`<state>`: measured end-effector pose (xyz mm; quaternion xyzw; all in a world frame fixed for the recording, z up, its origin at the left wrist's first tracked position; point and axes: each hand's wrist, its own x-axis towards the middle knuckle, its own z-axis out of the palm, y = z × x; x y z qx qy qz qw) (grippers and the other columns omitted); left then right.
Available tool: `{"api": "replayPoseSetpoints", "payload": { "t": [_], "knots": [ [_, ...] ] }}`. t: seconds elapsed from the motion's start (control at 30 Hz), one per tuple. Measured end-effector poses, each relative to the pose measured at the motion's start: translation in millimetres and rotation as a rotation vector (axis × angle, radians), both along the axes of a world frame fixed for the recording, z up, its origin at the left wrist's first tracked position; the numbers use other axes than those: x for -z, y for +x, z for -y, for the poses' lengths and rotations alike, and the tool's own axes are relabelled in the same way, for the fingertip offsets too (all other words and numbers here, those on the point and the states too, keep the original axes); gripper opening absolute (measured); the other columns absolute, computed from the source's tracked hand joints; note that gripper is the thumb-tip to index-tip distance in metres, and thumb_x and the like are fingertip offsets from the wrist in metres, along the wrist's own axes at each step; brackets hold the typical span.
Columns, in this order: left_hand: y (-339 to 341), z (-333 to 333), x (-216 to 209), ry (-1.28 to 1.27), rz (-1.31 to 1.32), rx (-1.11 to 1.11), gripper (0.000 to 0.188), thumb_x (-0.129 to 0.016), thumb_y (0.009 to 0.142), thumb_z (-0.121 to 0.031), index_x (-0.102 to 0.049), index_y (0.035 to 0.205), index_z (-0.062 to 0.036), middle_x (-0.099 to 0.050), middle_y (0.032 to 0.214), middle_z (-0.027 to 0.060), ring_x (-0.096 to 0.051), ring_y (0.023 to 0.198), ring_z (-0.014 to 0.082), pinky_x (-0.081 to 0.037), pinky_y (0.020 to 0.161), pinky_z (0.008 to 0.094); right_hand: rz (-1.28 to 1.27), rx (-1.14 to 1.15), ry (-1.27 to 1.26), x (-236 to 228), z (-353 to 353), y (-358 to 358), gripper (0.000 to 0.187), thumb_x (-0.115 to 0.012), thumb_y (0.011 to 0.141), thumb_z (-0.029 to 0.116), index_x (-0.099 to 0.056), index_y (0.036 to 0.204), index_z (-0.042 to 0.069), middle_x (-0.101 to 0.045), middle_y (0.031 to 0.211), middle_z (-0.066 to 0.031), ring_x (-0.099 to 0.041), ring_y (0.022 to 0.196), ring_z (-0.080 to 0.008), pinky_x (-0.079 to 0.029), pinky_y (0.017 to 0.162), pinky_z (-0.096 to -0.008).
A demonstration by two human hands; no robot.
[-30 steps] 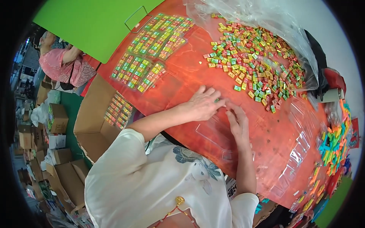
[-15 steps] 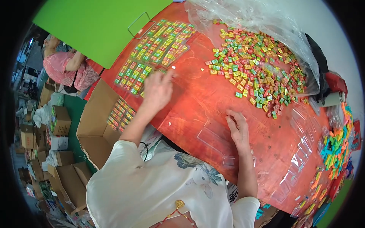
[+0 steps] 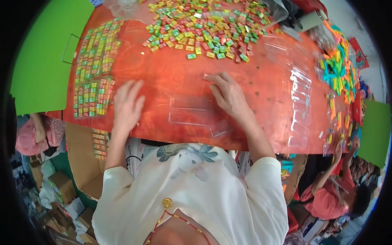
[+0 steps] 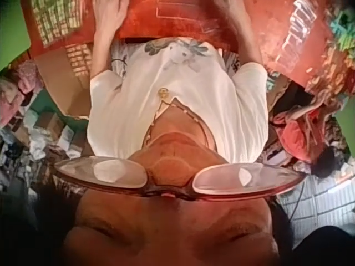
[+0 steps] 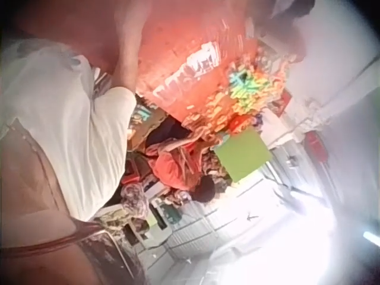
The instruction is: Arranging small colorful toy tiles into organized rows on a workspace table.
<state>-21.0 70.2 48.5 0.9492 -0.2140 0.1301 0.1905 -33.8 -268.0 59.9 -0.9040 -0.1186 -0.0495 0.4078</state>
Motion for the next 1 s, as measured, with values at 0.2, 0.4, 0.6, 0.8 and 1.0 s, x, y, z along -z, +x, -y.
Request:
{"api": "replayPoseSetpoints", "payload": {
  "t": [0.2, 0.4, 0.6, 0.8, 1.0],
  "knots": [
    [-12, 81, 25, 0.0, -0.056, 0.416, 0.047, -0.07, 0.087, -0.018, -0.063, 0.133, -0.017, -0.052, 0.138, 0.0172, -0.051, 0.123, 0.0373, -0.04, 0.101, 0.0511, 0.125, -0.158, -0.329, 7, -3, -39, 0.019, -0.072, 0.084, 0.012, -0.068, 0.102, 0.01, -0.06, 0.11, -0.0101, -0.058, 0.102, -0.03, -0.047, 0.084, -0.0412],
    [9, 87, 31, 0.11, -0.013, 0.312, 0.043, -0.067, 0.088, -0.02, -0.064, 0.131, -0.0158, -0.051, 0.137, 0.0182, -0.048, 0.125, 0.0364, -0.038, 0.1, 0.0559, 0.197, -0.132, -0.394, 26, -15, -23, 0.015, -0.07, 0.086, 0.013, -0.069, 0.1, 0.009, -0.06, 0.11, -0.0088, -0.059, 0.1, -0.0286, -0.046, 0.081, -0.0405],
    [45, 80, 25, 0.045, -0.03, 0.213, 0.042, -0.065, 0.092, -0.021, -0.061, 0.133, -0.0134, -0.051, 0.138, 0.0178, -0.047, 0.127, 0.0357, -0.037, 0.102, 0.055, 0.242, -0.003, -0.345, 33, -13, 37, 0.029, -0.067, 0.089, 0.01, -0.064, 0.117, 0.005, -0.06, 0.119, -0.0154, -0.059, 0.106, -0.0353, -0.049, 0.086, -0.0438],
    [131, 108, 37, -0.023, 0.093, 0.118, 0.048, -0.061, 0.09, -0.013, -0.056, 0.137, -0.0081, -0.053, 0.136, 0.0159, -0.049, 0.127, 0.0335, -0.037, 0.102, 0.0534, 0.404, 0.246, -0.553, 62, -26, 121, 0.027, -0.065, 0.086, 0.015, -0.064, 0.112, 0.009, -0.059, 0.112, -0.0099, -0.058, 0.103, -0.0298, -0.047, 0.081, -0.0439],
    [106, 112, 42, 0.11, -0.062, 0.197, 0.051, -0.06, 0.085, -0.007, -0.058, 0.136, -0.0063, -0.056, 0.132, 0.0164, -0.049, 0.124, 0.033, -0.04, 0.099, 0.0469, 0.462, 0.062, -0.462, 56, -38, 97, 0.022, -0.063, 0.085, 0.011, -0.067, 0.107, 0.009, -0.06, 0.106, -0.0079, -0.059, 0.101, -0.0282, -0.047, 0.082, -0.0426]
  ]
}}
